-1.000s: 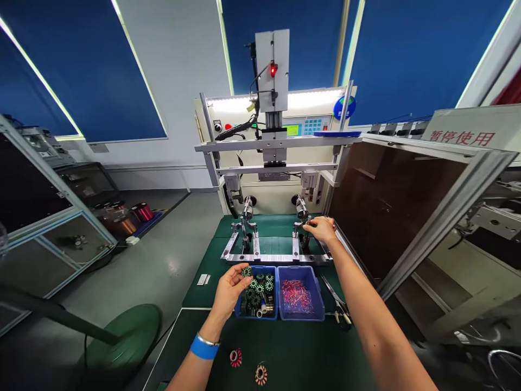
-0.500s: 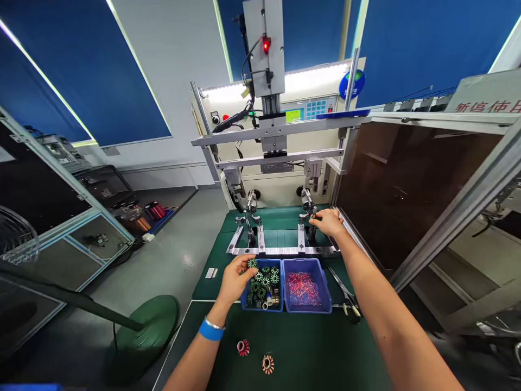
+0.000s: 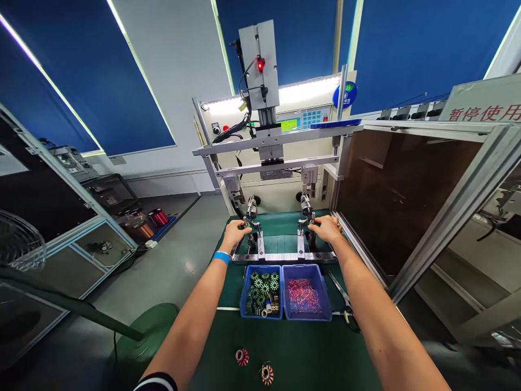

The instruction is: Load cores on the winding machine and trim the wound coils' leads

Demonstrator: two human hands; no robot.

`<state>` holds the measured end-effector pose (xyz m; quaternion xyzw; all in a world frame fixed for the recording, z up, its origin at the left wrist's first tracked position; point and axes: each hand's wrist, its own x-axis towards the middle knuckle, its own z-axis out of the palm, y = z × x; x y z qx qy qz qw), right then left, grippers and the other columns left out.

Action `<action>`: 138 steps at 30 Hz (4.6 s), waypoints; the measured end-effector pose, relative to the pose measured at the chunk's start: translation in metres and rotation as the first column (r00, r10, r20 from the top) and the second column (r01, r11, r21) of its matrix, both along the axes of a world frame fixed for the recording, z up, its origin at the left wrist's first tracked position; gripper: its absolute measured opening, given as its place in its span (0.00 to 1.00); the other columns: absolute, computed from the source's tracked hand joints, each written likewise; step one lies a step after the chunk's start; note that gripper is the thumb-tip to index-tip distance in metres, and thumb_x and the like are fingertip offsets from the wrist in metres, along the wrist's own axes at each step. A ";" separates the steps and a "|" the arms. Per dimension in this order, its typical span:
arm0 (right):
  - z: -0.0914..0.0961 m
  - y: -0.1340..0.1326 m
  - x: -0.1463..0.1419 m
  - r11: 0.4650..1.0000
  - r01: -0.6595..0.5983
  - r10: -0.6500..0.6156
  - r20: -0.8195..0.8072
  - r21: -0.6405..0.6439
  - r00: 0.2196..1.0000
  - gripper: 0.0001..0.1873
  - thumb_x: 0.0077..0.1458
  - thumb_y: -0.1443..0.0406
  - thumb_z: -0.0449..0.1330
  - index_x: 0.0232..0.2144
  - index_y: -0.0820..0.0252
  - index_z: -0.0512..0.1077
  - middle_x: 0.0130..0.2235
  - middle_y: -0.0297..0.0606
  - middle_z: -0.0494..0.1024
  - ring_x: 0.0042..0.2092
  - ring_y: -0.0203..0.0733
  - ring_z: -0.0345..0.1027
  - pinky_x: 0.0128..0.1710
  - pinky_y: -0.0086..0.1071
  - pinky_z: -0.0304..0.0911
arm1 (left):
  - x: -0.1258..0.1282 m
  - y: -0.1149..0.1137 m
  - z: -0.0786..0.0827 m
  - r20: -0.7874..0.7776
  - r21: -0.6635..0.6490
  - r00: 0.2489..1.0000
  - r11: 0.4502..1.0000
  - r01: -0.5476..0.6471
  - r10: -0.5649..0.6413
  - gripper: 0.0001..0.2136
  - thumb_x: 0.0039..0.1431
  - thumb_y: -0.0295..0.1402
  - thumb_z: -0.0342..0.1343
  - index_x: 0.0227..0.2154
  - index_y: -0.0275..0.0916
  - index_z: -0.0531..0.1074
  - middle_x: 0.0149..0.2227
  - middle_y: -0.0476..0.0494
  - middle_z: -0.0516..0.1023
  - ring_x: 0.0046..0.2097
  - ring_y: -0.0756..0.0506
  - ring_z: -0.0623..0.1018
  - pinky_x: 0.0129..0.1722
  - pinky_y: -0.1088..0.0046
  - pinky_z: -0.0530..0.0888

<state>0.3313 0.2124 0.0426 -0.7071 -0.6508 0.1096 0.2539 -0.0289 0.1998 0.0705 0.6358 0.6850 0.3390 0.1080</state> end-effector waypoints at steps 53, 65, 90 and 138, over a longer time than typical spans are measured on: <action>-0.027 -0.195 -0.096 0.849 -0.508 0.295 -0.929 0.148 0.222 0.33 0.52 0.38 0.62 0.39 0.61 0.71 0.33 0.40 0.77 0.31 0.42 0.71 0.31 0.33 0.65 | 0.036 -0.184 -0.035 0.052 -0.159 0.619 0.605 0.780 -0.784 0.06 0.59 0.37 0.61 0.36 0.40 0.76 0.37 0.44 0.73 0.43 0.43 0.70 0.46 0.65 0.63; -0.021 -0.198 -0.095 0.826 -0.548 0.241 -0.960 0.127 0.140 0.32 0.47 0.41 0.69 0.39 0.62 0.74 0.34 0.42 0.77 0.33 0.42 0.73 0.33 0.34 0.68 | 0.039 -0.174 -0.024 0.862 -0.028 0.397 0.752 0.659 -0.316 0.25 0.49 0.52 0.67 0.38 0.33 0.73 0.36 0.38 0.77 0.35 0.45 0.77 0.34 0.71 0.75; -0.036 -0.184 -0.088 0.879 -0.447 0.285 -0.935 0.168 0.210 0.29 0.46 0.42 0.69 0.35 0.61 0.75 0.30 0.36 0.73 0.31 0.40 0.68 0.33 0.34 0.65 | 0.021 0.002 0.050 0.312 0.178 0.944 0.982 0.054 -0.109 0.12 0.62 0.32 0.48 0.44 0.34 0.73 0.43 0.39 0.77 0.47 0.43 0.75 0.50 0.68 0.70; -0.040 -0.175 -0.070 0.935 -0.142 0.341 -0.714 0.325 0.611 0.27 0.60 0.45 0.52 0.45 0.62 0.70 0.35 0.42 0.76 0.34 0.46 0.72 0.34 0.35 0.69 | 0.004 0.007 0.008 -0.014 0.004 0.996 0.996 0.092 -0.092 0.07 0.55 0.33 0.58 0.34 0.37 0.78 0.35 0.45 0.80 0.40 0.44 0.78 0.41 0.74 0.70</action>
